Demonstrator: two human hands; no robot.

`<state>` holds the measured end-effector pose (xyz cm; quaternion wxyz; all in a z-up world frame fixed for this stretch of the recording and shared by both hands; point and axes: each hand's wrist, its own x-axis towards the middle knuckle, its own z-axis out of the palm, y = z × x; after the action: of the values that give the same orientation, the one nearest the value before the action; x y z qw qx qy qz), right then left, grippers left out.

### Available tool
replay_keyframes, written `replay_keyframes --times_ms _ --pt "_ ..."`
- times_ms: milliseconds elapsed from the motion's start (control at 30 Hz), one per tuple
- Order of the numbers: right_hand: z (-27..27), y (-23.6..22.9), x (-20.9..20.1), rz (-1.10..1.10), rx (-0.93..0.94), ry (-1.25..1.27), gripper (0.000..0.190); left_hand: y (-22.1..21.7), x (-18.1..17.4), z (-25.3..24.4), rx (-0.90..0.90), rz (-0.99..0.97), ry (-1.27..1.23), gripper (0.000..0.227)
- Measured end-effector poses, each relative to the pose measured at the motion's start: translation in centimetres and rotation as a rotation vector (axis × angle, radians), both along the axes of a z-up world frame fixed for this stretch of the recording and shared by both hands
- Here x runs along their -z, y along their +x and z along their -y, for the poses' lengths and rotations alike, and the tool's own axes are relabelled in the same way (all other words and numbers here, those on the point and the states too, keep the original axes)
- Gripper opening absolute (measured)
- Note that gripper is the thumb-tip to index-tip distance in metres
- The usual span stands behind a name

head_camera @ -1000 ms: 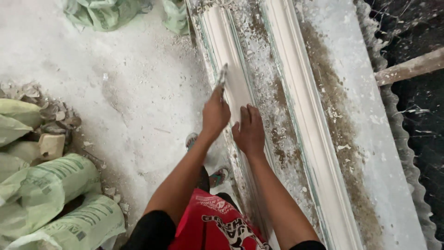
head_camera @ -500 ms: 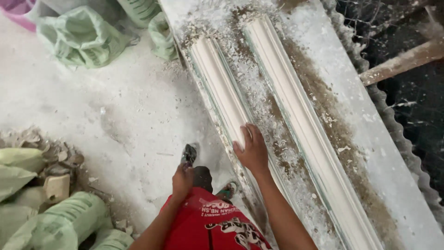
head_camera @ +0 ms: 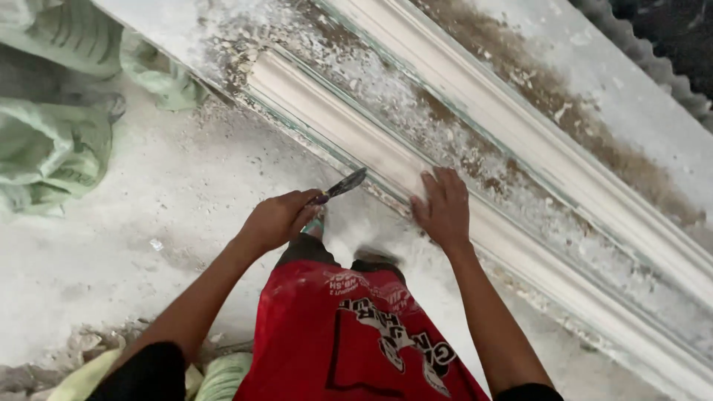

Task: Scraping excess material from decorative plaster strips using a putty knife to clean and finish them.

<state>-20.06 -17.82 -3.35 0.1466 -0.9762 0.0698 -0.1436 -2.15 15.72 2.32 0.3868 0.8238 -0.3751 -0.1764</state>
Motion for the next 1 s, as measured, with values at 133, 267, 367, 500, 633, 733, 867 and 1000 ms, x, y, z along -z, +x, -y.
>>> replay_keyframes --times_ms 133,267,367,500,633,733,867,1000 --pt "-2.4 -7.6 2.3 0.089 0.381 0.019 0.049 3.8 -1.4 2.7 0.324 0.115 0.125 0.033" --pt "-2.7 -17.2 6.6 0.146 0.772 0.058 0.053 6.7 -0.5 5.1 0.481 0.170 0.162 0.033" --pt "-1.6 -23.2 9.5 0.120 0.966 0.230 0.063 8.7 -0.7 7.0 0.579 0.241 0.212 0.036" --pt "-0.5 -24.5 9.3 -0.011 0.980 0.260 0.066 11.4 -0.7 7.6 0.727 0.313 0.195 0.037" --pt "0.3 -23.4 9.1 -0.049 1.067 0.378 0.072 12.3 -0.3 8.6 0.796 0.307 0.225 0.028" --pt "-0.1 -21.6 7.1 -0.033 1.121 0.419 0.076 12.6 -1.0 9.3 0.798 0.337 0.258 0.027" --pt "2.0 -22.8 10.6 -0.001 1.096 0.372 0.080 13.3 -0.2 9.0 0.837 0.352 0.255 0.029" --pt "2.7 -22.3 11.5 -0.021 1.056 0.295 0.088 11.9 -0.5 9.7 0.857 0.359 0.204 0.027"
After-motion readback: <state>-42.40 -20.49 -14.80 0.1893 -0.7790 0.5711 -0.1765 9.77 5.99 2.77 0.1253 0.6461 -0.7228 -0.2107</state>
